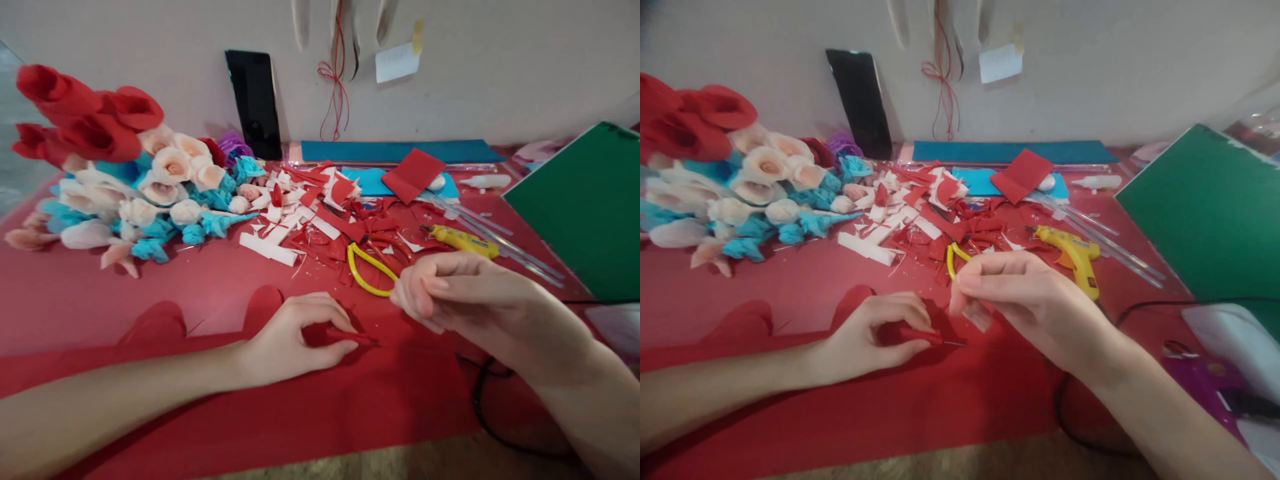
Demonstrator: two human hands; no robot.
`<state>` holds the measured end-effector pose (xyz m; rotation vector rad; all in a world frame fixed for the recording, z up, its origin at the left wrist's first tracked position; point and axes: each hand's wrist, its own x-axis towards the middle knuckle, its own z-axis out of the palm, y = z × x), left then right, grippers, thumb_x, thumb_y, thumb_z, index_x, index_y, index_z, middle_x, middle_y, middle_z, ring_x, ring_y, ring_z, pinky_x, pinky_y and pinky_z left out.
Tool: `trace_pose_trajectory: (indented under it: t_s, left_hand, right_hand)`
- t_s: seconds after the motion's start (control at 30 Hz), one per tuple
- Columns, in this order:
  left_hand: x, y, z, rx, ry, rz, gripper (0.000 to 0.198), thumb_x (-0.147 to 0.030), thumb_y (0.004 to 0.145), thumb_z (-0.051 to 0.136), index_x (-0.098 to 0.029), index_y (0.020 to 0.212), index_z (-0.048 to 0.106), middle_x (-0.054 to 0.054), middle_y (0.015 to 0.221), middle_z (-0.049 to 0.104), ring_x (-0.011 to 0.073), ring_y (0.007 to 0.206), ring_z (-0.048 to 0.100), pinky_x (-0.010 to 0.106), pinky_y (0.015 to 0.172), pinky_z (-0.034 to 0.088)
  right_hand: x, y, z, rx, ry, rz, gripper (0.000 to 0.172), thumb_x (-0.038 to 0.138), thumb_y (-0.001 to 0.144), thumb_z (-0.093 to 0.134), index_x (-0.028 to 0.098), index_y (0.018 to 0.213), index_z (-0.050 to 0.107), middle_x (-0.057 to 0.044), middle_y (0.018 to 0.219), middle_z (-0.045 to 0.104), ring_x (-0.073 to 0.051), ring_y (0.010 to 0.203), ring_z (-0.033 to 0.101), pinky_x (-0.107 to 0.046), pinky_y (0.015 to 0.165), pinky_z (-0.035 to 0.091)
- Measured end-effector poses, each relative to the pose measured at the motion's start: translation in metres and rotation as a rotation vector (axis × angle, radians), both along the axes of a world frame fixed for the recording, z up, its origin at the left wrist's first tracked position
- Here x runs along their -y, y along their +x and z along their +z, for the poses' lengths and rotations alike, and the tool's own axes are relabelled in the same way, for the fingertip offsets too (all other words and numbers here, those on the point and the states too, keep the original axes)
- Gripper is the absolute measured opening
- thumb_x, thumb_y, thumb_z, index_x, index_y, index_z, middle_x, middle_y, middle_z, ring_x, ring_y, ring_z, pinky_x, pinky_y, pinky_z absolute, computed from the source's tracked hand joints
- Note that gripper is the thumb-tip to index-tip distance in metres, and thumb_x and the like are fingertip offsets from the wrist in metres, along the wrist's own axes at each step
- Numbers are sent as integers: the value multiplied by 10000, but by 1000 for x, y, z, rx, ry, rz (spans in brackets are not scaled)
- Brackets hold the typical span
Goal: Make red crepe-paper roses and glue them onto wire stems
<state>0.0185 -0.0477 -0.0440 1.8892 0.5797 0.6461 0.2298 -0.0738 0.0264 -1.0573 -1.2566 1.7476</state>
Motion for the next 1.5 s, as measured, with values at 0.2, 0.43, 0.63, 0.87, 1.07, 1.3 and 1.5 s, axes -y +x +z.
trace_pose_trajectory:
  t_s: [0.2, 0.43, 0.63, 0.87, 1.07, 1.3, 1.5]
  left_hand:
    - [0, 0, -1, -3, -7, 9, 90, -181, 761, 618, -92, 743, 620, 71, 779, 658, 125, 758, 596, 230, 715, 489]
    - [0, 1, -1, -9, -20, 15, 94, -180, 768, 612, -94, 729, 615, 62, 763, 650, 115, 731, 594, 219, 697, 482]
    - [1, 0, -1, -6, -27, 22, 100, -185, 766, 614, -90, 736, 618, 72, 778, 657, 120, 739, 600, 226, 705, 486]
    - [0, 0, -1, -5, -39, 23, 102, -192, 765, 614, -92, 751, 627, 71, 783, 657, 122, 754, 601, 226, 716, 486]
    - [0, -1, -2, -4, -44, 21, 102, -201, 769, 612, -101, 753, 623, 63, 784, 651, 119, 748, 594, 223, 713, 485]
    - [0, 0, -3, 1, -35, 26, 110, -210, 767, 613, -102, 744, 618, 66, 776, 651, 124, 737, 592, 232, 703, 485]
    - [0, 0, -2, 5, -29, 21, 106, -214, 771, 607, -111, 745, 612, 63, 781, 650, 123, 739, 591, 234, 704, 488]
  right_hand:
    - [3, -1, 2, -95, -117, 71, 253, 272, 822, 509, 165, 597, 556, 7, 529, 409, -105, 529, 368, -261, 540, 292]
    - [-3, -2, -5, 115, 61, -157, 293, 314, 834, 524, 176, 581, 577, 23, 484, 415, -79, 480, 356, -251, 486, 267]
    - [0, -3, -6, 146, 149, -211, 106, 187, 773, 606, 231, 795, 700, 28, 522, 510, -56, 496, 414, -203, 459, 289]
    - [3, -5, -2, 23, 152, -128, 89, 195, 770, 620, 233, 762, 700, 31, 559, 545, -34, 499, 437, -165, 504, 348]
    - [2, -8, -4, -77, 61, -74, 147, 257, 847, 549, 189, 764, 650, 46, 506, 456, -59, 527, 381, -218, 551, 292]
    - [0, -4, -8, -280, 7, 25, 201, 277, 878, 499, 187, 730, 601, 43, 522, 398, -91, 514, 324, -270, 528, 200]
    - [-2, -3, -9, -279, 18, 25, 234, 300, 885, 476, 184, 731, 608, 37, 539, 391, -93, 524, 334, -264, 537, 224]
